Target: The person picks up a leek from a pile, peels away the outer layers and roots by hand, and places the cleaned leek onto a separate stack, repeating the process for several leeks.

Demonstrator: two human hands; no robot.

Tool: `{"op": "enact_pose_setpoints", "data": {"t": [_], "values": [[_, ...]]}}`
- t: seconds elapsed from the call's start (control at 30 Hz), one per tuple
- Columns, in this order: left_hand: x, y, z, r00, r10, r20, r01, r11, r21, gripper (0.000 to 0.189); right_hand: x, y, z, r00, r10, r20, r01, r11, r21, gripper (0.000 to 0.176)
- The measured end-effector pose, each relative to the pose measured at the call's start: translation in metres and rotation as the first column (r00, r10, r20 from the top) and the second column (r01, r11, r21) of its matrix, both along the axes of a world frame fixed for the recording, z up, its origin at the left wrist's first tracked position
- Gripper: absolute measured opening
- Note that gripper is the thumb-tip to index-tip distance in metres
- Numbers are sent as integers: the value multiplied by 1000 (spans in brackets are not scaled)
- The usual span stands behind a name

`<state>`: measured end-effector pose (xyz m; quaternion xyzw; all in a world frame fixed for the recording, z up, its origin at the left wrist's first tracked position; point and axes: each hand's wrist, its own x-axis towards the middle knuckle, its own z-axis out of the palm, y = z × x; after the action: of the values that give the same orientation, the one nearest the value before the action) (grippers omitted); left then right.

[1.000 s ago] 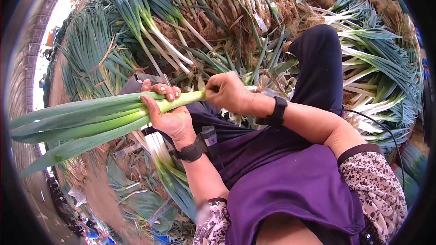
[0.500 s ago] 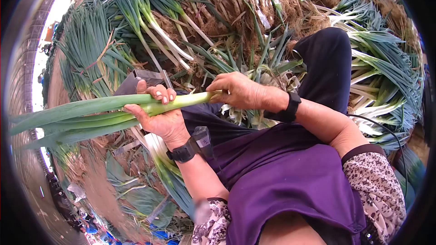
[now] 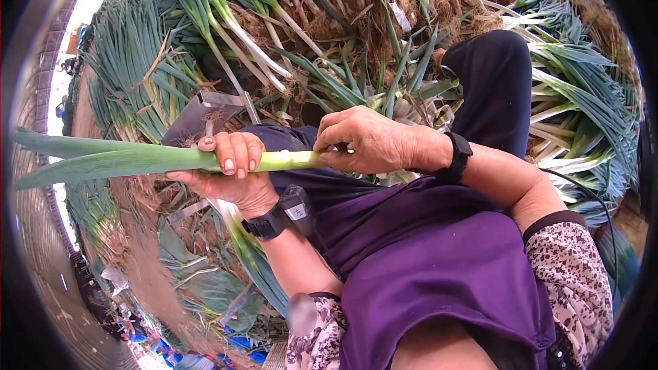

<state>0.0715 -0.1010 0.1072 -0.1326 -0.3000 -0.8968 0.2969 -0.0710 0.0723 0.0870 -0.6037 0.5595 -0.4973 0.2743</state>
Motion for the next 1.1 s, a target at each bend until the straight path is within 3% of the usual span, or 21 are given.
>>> {"op": "enact_pose_setpoints", "data": {"t": [0.2, 0.3, 0.4, 0.43, 0.47, 0.53, 0.6, 0.63, 0.67, 0.7, 0.73, 0.8, 0.97, 1.03, 1.1], "values": [[-10, 10, 0, 1000, 2, 7, -1, 991, -131, 76, 18, -2, 16, 975, -221, 33, 223, 972, -78, 18], [-11, 12, 3, 1000, -14, -12, 12, 988, -154, 75, 13, 0, 12, 929, -161, 332, 181, 983, -29, 9], [-5, 11, 10, 1000, 2, -27, -7, 984, -178, 74, -9, 4, -16, 924, -329, 195, 292, 936, 195, 5], [-3, 10, 13, 999, 5, -43, -13, 981, -192, 73, -20, 8, -27, 947, -320, -37, 319, 915, 249, 7], [-2, 10, 16, 999, 5, -45, -14, 981, -191, 73, -30, 12, -38, 921, -283, -266, 357, 886, 294, 10], [1, 8, 20, 999, -17, -42, 8, 979, -206, 63, -44, 20, -59, 791, -27, -611, 428, 739, 521, 13], [4, 2, 16, 997, -8, -78, -8, 978, -206, 73, -47, 24, -59, 780, 24, -626, 440, 690, 575, 20], [5, 1, 15, 998, 13, -59, -25, 978, -208, 74, -43, 21, -48, 953, -88, -290, 244, 790, 562, 25], [6, 2, 14, 999, 30, -37, -37, 978, -207, 74, -39, 20, -36, 985, -141, 102, 78, 882, 465, 30], [5, 1, 14, 999, 25, -34, -32, 975, -218, 75, -34, 20, -15, 944, -87, 318, -78, 878, 472, 38], [5, 1, 14, 999, 23, -36, -31, 976, -218, 75, -28, 15, -29, 945, -35, 324, -76, 944, 321, 32], [3, 2, 15, 998, 68, 0, -67, 978, -199, 74, -22, 15, -14, 964, 15, 267, -124, 911, 394, 28], [5, 0, 29, 995, -49, -87, 27, 972, -235, 69, -16, 16, -15, 903, 8, 429, -202, 890, 409, 21], [6, 2, 35, 981, -121, -150, 89, 974, -209, 59, -15, 15, -9, 919, 198, 341, -268, 948, 173, 18], [3, 1, 38, 956, -179, -231, 138, 973, -182, 54, -12, 14, 3, 921, 241, 306, -292, 947, 131, 16]]}}
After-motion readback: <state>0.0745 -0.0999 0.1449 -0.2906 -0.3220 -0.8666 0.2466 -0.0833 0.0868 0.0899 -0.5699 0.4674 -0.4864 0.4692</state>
